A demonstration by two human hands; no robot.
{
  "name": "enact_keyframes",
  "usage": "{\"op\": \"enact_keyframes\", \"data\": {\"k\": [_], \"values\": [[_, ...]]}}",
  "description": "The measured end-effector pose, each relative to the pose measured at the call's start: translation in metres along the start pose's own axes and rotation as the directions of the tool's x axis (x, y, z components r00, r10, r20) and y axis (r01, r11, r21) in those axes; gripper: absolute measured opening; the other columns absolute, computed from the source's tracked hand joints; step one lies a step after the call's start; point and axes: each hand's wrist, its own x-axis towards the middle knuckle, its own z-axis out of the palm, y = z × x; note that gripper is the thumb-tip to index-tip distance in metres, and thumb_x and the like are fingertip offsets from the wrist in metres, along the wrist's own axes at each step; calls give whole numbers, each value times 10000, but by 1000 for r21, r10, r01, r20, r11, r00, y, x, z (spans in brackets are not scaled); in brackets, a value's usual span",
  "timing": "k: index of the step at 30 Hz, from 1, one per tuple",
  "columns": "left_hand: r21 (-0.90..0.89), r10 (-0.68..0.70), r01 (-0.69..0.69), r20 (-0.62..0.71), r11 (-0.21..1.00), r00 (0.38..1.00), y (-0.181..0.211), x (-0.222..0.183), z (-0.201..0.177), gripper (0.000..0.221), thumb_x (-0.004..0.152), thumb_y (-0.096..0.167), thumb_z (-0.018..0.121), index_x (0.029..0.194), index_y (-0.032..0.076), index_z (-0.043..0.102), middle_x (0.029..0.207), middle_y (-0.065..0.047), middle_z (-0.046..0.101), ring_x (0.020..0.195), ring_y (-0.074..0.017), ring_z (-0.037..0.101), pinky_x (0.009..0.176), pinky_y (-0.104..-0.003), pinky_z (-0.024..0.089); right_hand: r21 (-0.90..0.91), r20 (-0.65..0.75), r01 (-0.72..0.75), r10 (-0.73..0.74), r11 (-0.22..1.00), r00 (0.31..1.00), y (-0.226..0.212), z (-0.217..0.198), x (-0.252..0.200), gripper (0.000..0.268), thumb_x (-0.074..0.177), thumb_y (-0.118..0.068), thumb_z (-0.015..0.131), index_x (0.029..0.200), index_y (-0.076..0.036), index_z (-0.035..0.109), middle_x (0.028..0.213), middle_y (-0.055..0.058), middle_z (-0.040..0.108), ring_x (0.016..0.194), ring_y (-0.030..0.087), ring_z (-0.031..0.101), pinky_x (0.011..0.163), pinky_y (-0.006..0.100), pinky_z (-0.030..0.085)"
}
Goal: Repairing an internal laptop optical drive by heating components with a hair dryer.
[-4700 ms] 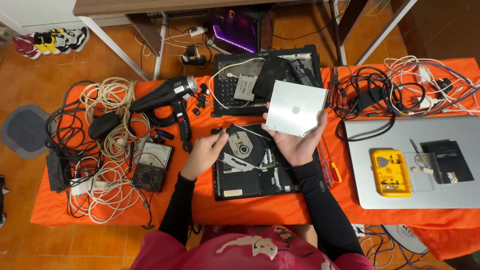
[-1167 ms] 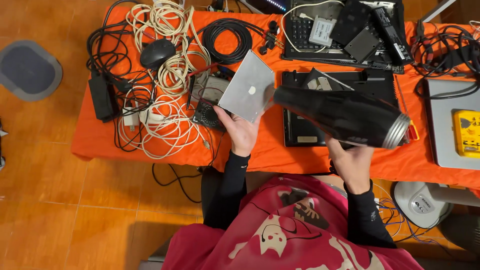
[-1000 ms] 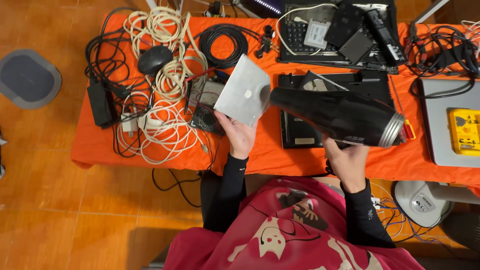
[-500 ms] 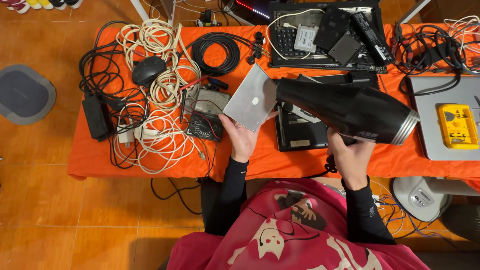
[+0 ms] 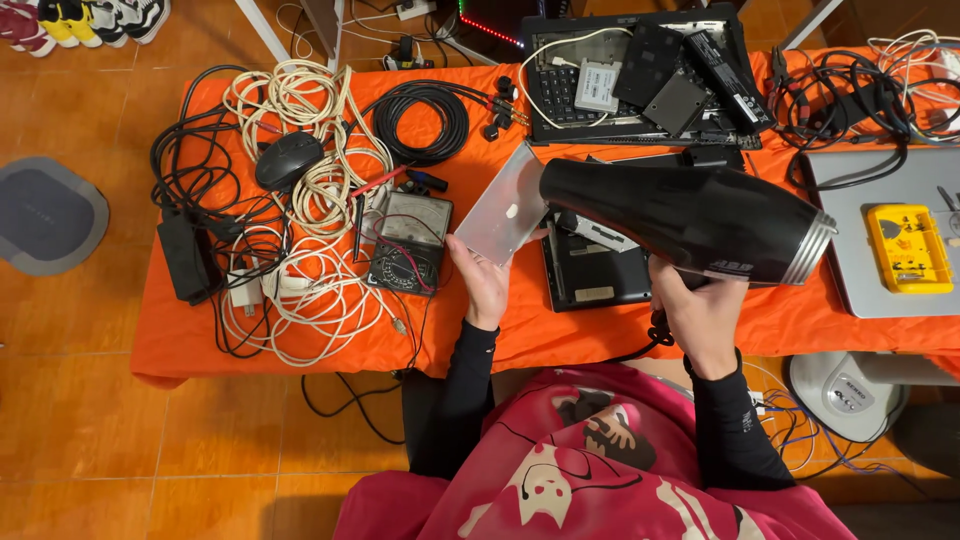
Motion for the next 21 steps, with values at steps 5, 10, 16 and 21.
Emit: {"op": "enact_keyframes", "data": {"k": [5, 10, 16, 21], "values": [[18, -25, 26, -48, 999, 999, -12, -1, -14, 802, 1051, 681, 298, 1557, 61, 346, 1572, -96, 421, 1452, -267, 420, 1240, -491, 313, -28, -23, 21, -21, 999, 999, 2, -2, -5, 24, 953, 48, 630, 954, 24, 627, 692, 11, 593, 537, 82, 526, 517, 239, 422], [28, -30, 32, -73, 999, 997, -12, -2, -15, 796, 1052, 671, 319, 1556, 55, 329, 1572, -106, 405, 1447, -267, 414, 1239, -501, 308, 2, -50, 19, -19, 1000, 999, 1, -2, -9, 53, 943, 61, 617, 981, 24, 615, 690, 14, 588, 522, 88, 533, 510, 245, 447], [81, -78, 81, -37, 993, 996, -14, -3, -19, 849, 1042, 696, 293, 1555, 21, 342, 1569, -120, 416, 1446, -258, 411, 1239, -458, 294, 5, -65, 41, -40, 999, 997, 4, -5, -9, 51, 947, 71, 610, 978, 31, 603, 693, 24, 587, 526, 97, 539, 519, 251, 464], [90, -61, 68, -73, 994, 995, -13, -7, -23, 816, 1049, 674, 309, 1549, 29, 310, 1553, -113, 403, 1417, -251, 404, 1235, -468, 284, -16, -30, 28, -28, 999, 999, 2, -4, -11, 41, 951, 67, 608, 962, 28, 601, 684, 27, 583, 519, 96, 536, 518, 246, 457]]}}
